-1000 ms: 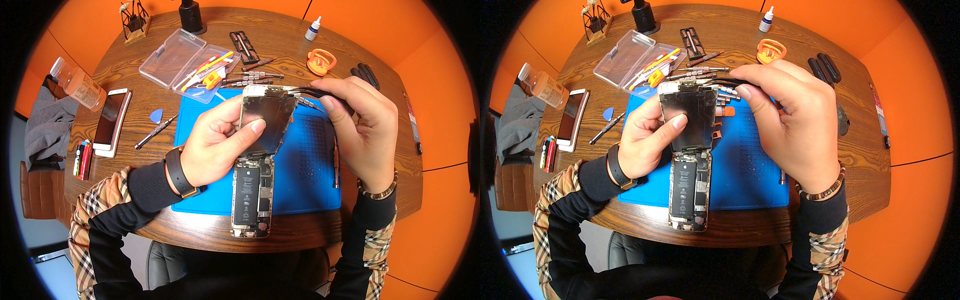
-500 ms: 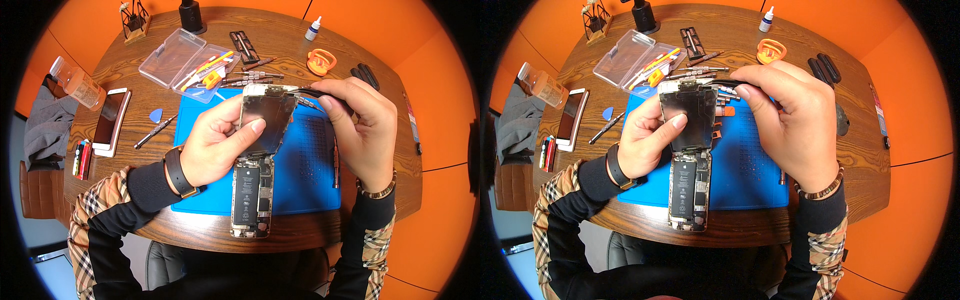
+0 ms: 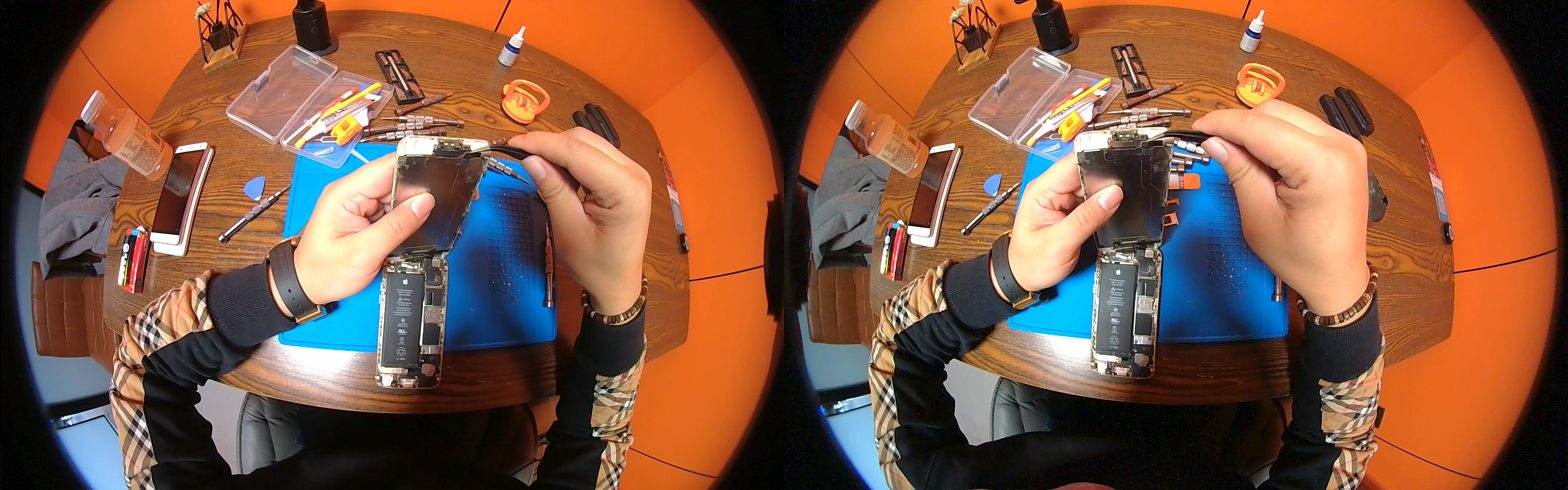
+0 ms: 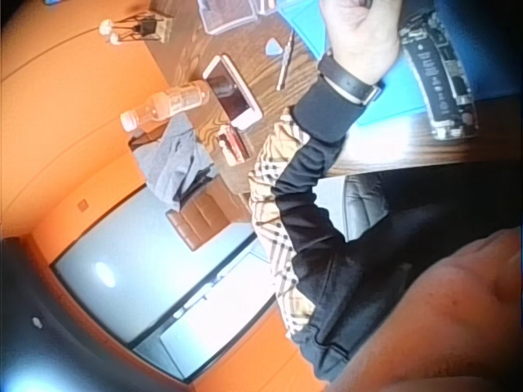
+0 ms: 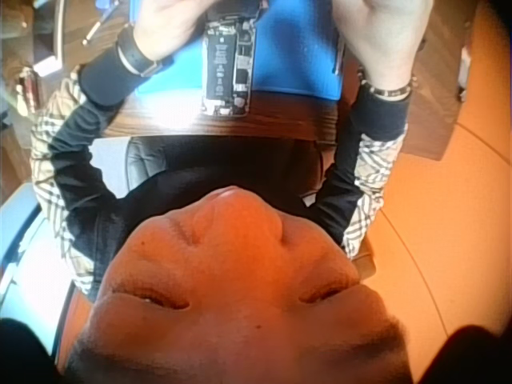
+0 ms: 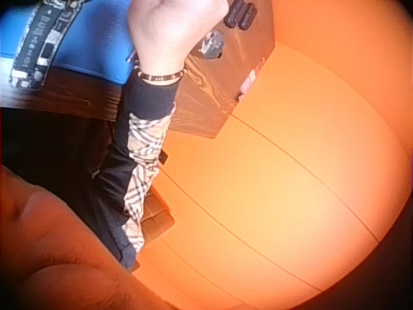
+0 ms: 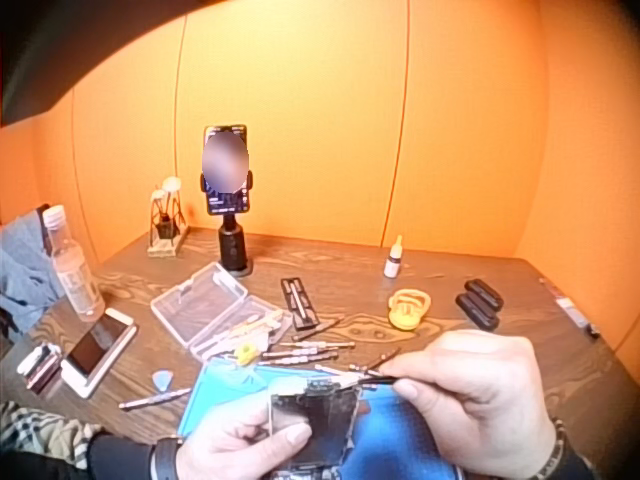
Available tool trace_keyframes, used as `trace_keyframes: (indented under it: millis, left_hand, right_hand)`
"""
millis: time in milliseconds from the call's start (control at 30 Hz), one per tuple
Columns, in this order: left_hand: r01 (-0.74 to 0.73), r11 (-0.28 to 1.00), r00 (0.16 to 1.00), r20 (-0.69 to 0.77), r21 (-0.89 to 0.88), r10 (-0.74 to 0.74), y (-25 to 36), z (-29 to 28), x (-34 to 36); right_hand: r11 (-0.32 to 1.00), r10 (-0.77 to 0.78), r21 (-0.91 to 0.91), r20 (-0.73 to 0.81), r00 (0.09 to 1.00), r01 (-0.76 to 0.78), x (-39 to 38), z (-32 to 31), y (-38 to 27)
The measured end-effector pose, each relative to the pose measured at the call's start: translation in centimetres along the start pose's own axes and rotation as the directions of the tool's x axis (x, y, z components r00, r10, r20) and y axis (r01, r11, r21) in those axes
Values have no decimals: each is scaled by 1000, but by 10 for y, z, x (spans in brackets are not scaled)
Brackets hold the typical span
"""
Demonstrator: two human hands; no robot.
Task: The person disassembles a smartphone on a blue mat, using a screwdriver and tweezers to remove screws and separate the screen assembly from the chassis. The person carefully lifts the screen and detaches internal components while keeping tools and parts organized on the work surface.
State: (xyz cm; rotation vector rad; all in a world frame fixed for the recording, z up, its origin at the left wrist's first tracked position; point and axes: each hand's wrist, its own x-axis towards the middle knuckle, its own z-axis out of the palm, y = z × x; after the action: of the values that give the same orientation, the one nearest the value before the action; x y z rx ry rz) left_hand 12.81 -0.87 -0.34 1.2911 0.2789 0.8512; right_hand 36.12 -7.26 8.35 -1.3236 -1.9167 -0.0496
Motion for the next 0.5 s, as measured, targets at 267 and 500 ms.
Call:
trace_keyframes:
  millis: [267, 500]
  left_hand:
    - [-6, 1000, 1000, -1, -4, 6, 1, 1, 0]
    - [-2, 1000, 1000, 11, -4, 2, 2, 0, -1]
  right_hand:
    - [1000, 10, 14, 9, 1000, -10, 0, 0, 0]
    - [999, 22, 26, -41, 999, -21, 1, 1, -2]
